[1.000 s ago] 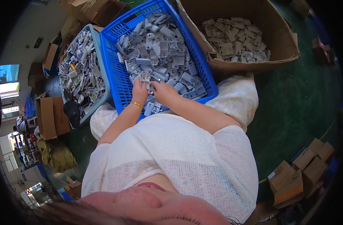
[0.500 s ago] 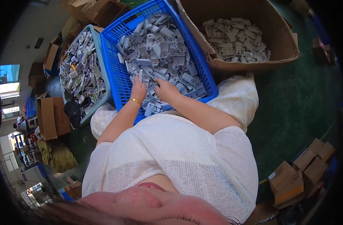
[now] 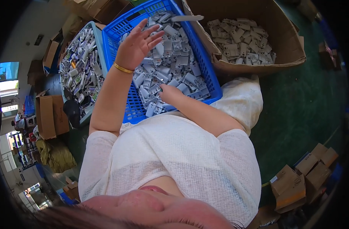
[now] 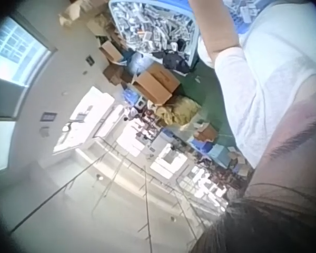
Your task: The person sorts plastic components by hand, moving them from a cardboard box into a blue bin.
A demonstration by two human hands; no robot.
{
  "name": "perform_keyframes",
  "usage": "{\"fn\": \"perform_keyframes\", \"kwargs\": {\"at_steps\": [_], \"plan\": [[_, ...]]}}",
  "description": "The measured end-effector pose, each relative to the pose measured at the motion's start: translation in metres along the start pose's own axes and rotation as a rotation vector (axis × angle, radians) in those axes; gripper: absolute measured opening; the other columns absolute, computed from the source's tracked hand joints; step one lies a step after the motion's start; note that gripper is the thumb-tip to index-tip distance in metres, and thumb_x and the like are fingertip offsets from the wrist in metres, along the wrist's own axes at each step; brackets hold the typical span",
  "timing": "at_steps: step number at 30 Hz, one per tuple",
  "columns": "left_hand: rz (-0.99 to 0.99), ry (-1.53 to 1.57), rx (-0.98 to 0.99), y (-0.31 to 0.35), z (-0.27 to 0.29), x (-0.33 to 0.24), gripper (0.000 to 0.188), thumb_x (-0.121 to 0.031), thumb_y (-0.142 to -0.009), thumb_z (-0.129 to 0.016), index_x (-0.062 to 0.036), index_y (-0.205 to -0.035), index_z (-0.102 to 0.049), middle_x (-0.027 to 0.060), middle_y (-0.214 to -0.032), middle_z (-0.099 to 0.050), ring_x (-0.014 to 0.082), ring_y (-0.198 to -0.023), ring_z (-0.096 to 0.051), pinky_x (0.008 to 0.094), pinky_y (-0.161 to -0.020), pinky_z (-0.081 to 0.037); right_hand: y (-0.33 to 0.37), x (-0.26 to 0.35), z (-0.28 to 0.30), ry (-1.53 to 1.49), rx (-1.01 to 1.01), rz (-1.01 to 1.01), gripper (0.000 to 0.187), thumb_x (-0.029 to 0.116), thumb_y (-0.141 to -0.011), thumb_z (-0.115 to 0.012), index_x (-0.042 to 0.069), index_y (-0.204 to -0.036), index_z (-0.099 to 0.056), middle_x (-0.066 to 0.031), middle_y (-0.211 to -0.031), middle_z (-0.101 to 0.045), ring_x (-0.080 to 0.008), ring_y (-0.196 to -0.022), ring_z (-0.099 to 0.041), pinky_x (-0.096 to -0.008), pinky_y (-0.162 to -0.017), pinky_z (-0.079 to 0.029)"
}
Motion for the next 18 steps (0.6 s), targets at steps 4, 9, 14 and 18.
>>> {"fn": "perform_keyframes", "kwargs": {"at_steps": [4, 9, 14, 18], "plan": [[-0.017, -0.431, -0.405, -0.004, 0.081, 0.032, 0.028, -0.013, -0.087, -0.049, -0.0047, -0.113, -0.046, 0.0127, -0.108, -0.054, 0.0238, -0.097, -0.056, 0.0329, -0.08, -0.048, -0.001, -0.002, 0.003, -0.046, -0.018, -0.009, 0.037, 0.023, -0.08, -0.052, 0.005, -0.112, -0.051, -0.0183, -0.089, -0.062, -0.0331, -0.082, -0.06, -0.0434, -0.073, -0.046], [0.766, -1.618, -0.692, 0.098, 0.277, 0.125, 0.043, -0.025, -0.071, -0.061, -0.0059, -0.109, -0.054, 0.018, -0.107, -0.057, 0.0307, -0.101, -0.056, 0.0406, -0.088, -0.043, -0.003, 0.018, 0.004, -0.246, 0.009, -0.101, 0.037, 0.022, -0.082, -0.053, 0.005, -0.114, -0.05, -0.0197, -0.1, -0.059, -0.034, -0.093, -0.056, -0.0394, -0.078, -0.044], [0.955, -2.26, 0.04, 0.124, 0.243, 0.159, 0.036, -0.02, -0.079, -0.053, -0.0132, -0.115, -0.052, 0.0109, -0.125, -0.045, 0.0266, -0.115, -0.043, 0.042, -0.089, -0.04, -0.013, -0.015, -0.009, -0.348, -0.073, -0.064, 0.04, 0.023, -0.081, -0.054, 0.005, -0.116, -0.05, -0.0182, -0.095, -0.061, -0.0304, -0.084, -0.059, -0.0364, -0.074, -0.045], [0.985, -2.416, 0.313, 0.124, 0.248, 0.162, 0.033, -0.02, -0.077, -0.058, -0.0166, -0.109, -0.057, 0.0072, -0.115, -0.052, 0.0234, -0.113, -0.044, 0.037, -0.088, -0.039, -0.011, -0.007, -0.008, -0.651, 0.079, -0.236, 0.042, 0.022, -0.08, -0.056, 0.003, -0.117, -0.05, -0.0162, -0.09, -0.063, -0.0257, -0.079, -0.061, -0.034, -0.07, -0.047]]}}
Point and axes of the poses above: each hand's wrist, its own y-axis away from the middle knuckle, its own z-axis out of the back of the hand, x = y × z, the point moved 4 cm from there along -y, towards the middle knuckle
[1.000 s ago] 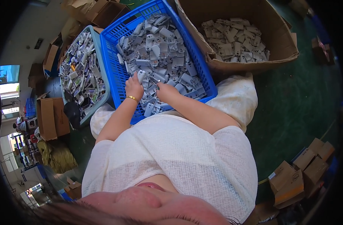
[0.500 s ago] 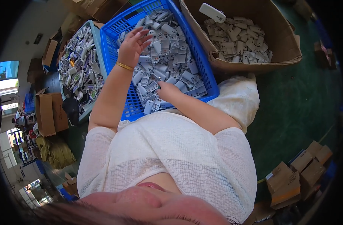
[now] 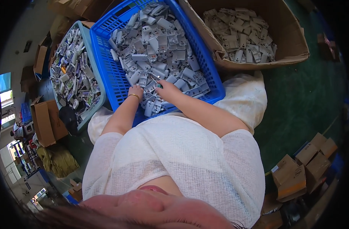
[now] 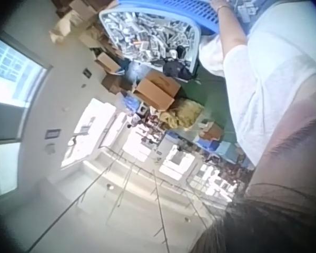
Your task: The person sorts plastic components by hand, moving them from a cardboard box into a blue bin.
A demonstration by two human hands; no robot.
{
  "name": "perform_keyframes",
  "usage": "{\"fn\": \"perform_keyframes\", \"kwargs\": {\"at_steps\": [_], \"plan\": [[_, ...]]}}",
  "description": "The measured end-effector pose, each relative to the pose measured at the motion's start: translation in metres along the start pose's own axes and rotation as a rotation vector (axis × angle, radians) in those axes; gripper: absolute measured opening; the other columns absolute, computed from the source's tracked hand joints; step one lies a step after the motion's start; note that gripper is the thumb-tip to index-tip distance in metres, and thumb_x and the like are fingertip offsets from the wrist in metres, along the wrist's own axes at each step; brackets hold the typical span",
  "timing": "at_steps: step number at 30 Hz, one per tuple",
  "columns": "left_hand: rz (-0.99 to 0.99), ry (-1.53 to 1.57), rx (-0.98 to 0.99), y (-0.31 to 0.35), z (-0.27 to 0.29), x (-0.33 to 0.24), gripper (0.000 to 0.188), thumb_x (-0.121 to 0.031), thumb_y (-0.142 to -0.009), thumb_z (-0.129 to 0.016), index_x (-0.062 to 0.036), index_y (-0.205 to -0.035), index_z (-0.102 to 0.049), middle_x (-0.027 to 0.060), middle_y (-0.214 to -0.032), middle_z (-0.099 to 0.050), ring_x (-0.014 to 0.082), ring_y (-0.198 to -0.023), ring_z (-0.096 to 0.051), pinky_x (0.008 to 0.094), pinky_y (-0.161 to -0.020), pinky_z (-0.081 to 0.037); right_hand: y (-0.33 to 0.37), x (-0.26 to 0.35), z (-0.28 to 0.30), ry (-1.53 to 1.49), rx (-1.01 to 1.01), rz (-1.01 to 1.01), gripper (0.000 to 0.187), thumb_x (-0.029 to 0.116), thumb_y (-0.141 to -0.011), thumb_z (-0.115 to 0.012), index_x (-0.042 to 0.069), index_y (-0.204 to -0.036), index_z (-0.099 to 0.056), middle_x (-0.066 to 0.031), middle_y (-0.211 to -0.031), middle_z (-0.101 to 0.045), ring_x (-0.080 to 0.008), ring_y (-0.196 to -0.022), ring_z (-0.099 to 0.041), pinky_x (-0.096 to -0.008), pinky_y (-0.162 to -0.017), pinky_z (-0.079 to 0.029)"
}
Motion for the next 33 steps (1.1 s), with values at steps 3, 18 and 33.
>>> {"fn": "perform_keyframes", "kwargs": {"at_steps": [3, 18, 33], "plan": [[-0.059, -0.096, -0.018, -0.003, -0.02, -0.002, 0.028, -0.023, -0.082, -0.051, -0.0168, -0.107, -0.061, 0.0036, -0.115, -0.053, 0.0218, -0.112, -0.045, 0.0388, -0.088, -0.036, -0.011, -0.008, -0.002, 0.011, -0.017, 0.072, 0.04, 0.018, -0.082, -0.056, 0.008, -0.12, -0.047, -0.0045, -0.079, -0.059, -0.0096, -0.058, -0.05, -0.0245, -0.048, -0.041], [0.028, 1.268, -0.345, 0.074, 0.093, 0.025, 0.034, -0.019, -0.069, -0.071, -0.0061, -0.097, -0.056, 0.0119, -0.087, -0.064, 0.0214, -0.078, -0.063, 0.0312, -0.066, -0.049, 0.006, 0.017, 0.001, 0.028, -0.062, 0.118, 0.042, 0.021, -0.081, -0.056, 0.005, -0.119, -0.048, -0.0116, -0.083, -0.062, -0.0174, -0.065, -0.059, -0.0311, -0.058, -0.047], [0.01, 2.331, -0.57, 0.113, 0.11, -0.002, 0.024, -0.011, -0.081, -0.056, -0.0043, -0.103, -0.049, 0.0078, -0.09, -0.059, 0.0146, -0.065, -0.059, 0.026, -0.058, -0.048, 0.017, 0.02, -0.012, -0.174, 0.028, 0.329, 0.037, 0.014, -0.083, -0.055, 0.008, -0.119, -0.049, -0.0021, -0.077, -0.056, -0.0083, -0.061, -0.05, -0.023, -0.054, -0.043]]}}
Point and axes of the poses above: each hand's wrist, its own y-axis away from the middle knuckle, its own z-axis out of the back of the hand, x = y × z, the point moved 4 cm from there along -y, towards the middle knuckle
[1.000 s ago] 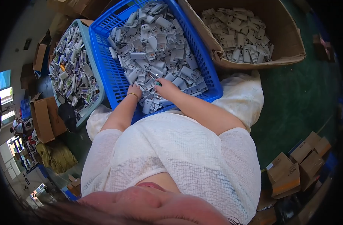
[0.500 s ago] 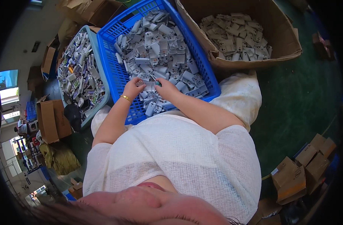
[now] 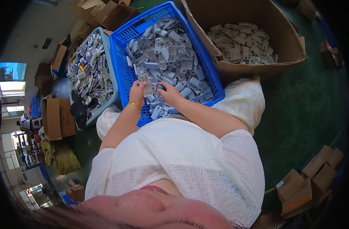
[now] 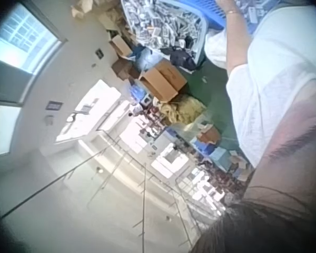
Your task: The person sorts plastic components by hand, moving them from a cardboard box into a blue bin.
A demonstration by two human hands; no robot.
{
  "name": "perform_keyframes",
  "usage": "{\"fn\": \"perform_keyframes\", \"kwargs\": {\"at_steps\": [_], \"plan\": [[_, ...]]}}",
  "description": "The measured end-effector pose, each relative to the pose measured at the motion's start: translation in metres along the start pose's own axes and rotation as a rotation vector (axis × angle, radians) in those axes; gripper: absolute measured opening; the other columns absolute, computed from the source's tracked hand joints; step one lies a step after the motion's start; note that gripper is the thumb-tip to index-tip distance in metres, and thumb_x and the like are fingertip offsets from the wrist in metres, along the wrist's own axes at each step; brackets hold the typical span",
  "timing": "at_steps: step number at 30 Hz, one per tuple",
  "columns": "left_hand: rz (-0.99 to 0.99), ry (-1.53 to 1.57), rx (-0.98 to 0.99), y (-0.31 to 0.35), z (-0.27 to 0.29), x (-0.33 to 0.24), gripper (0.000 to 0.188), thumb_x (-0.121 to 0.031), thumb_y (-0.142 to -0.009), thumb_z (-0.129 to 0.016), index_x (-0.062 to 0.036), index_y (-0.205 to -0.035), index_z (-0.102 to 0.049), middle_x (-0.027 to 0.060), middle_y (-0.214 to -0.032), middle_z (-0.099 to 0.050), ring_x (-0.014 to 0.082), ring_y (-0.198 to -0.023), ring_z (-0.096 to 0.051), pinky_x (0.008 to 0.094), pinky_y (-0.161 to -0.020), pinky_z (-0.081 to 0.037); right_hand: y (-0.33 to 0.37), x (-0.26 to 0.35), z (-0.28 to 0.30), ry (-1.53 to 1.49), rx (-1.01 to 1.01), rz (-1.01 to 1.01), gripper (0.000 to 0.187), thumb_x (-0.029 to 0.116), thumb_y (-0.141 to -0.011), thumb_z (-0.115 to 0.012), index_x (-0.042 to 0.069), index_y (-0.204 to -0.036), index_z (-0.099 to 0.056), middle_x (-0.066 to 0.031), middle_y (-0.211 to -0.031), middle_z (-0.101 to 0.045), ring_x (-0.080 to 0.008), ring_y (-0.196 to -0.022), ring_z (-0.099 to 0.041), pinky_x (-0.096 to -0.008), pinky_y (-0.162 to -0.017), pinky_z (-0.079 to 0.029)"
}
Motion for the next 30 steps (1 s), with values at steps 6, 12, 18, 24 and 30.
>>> {"fn": "perform_keyframes", "kwargs": {"at_steps": [6, 12, 18, 24, 30], "plan": [[0.033, -0.194, 0.119, -0.002, 0.008, 0.006, 0.031, -0.01, -0.081, -0.056, -0.0045, -0.11, -0.046, 0.009, -0.097, -0.059, 0.0177, -0.071, -0.06, 0.0279, -0.063, -0.049, 0.021, 0.047, 0.0, 0.35, 0.008, 0.182, 0.036, 0.018, -0.082, -0.055, 0.007, -0.116, -0.05, -0.0101, -0.089, -0.059, -0.0191, -0.077, -0.055, -0.0307, -0.065, -0.044], [-0.142, -0.318, 0.175, -0.006, 0.014, 0.015, 0.042, -0.001, -0.075, -0.054, -0.0038, -0.115, -0.044, 0.008, -0.1, -0.058, 0.0157, -0.087, -0.057, 0.0265, -0.07, -0.047, 0.022, 0.041, -0.001, 0.623, 0.009, 0.3, 0.033, 0.018, -0.082, -0.053, 0.006, -0.113, -0.052, -0.0142, -0.095, -0.061, -0.0269, -0.085, -0.059, -0.0362, -0.07, -0.046], [-0.149, -0.451, 0.164, -0.016, 0.02, 0.019, 0.036, 0.003, -0.075, -0.046, -0.0021, -0.11, -0.045, 0.0119, -0.098, -0.058, 0.0208, -0.08, -0.061, 0.031, -0.069, -0.05, 0.016, 0.03, 0.005, 0.528, -0.033, 0.164, 0.034, 0.023, -0.08, -0.053, 0.009, -0.112, -0.053, -0.0161, -0.098, -0.06, -0.0331, -0.091, -0.057, -0.0399, -0.076, -0.045], [0.417, -0.462, 0.036, -0.042, 0.021, 0.015, 0.037, 0.005, -0.076, -0.039, -0.0056, -0.11, -0.047, 0.0131, -0.098, -0.057, 0.0237, -0.078, -0.063, 0.0396, -0.059, -0.054, 0.008, 0.005, 0.007, 0.729, -0.018, -0.027, 0.039, 0.026, -0.079, -0.055, 0.007, -0.113, -0.052, -0.0182, -0.097, -0.06, -0.0329, -0.09, -0.058, -0.0397, -0.076, -0.045], [-0.002, 0.303, 0.774, 0.016, -0.148, -0.131, 0.052, -0.006, -0.083, -0.051, 0.0016, -0.129, -0.029, 0.0165, -0.118, -0.043, 0.0257, -0.102, -0.052, 0.0352, -0.084, -0.048, 0.007, -0.002, 0.01, 0.702, 0.02, -0.049, 0.04, 0.025, -0.079, -0.055, 0.005, -0.114, -0.052, -0.0205, -0.1, -0.059, -0.0362, -0.093, -0.056, -0.0408, -0.081, -0.044]]}}
Point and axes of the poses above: each hand's wrist, its own y-axis away from the middle knuckle, its own z-axis out of the back of the hand, x = y × z, the point moved 4 cm from there along -y, towards the middle knuckle
